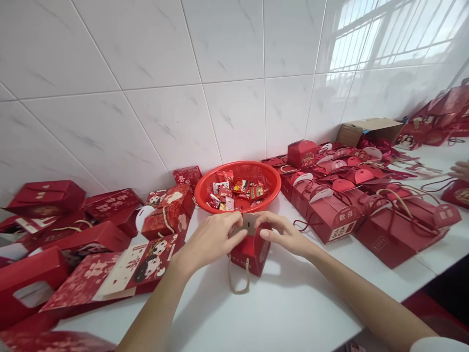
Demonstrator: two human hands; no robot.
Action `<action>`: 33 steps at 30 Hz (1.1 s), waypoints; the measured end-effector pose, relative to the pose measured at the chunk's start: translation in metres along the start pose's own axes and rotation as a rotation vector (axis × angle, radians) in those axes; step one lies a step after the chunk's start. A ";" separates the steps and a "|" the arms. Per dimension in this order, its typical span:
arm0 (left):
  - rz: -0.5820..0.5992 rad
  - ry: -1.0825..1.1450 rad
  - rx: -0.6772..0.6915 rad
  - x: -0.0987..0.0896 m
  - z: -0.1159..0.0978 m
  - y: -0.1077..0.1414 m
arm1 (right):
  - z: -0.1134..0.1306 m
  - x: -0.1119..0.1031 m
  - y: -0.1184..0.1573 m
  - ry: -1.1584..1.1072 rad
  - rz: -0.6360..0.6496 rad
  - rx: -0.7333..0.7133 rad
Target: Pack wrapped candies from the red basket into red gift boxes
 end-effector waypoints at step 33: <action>0.451 0.543 0.175 0.018 0.012 0.005 | -0.031 -0.012 0.016 -0.061 0.607 0.445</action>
Point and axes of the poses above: each hand's wrist, its own y-axis away from the middle knuckle, its own x-axis out of the palm, z = x × y, the point moved 6 cm from there along -y, towards the middle knuckle, and after that the axes turned 2 degrees about -x, right-handed, at the moved point
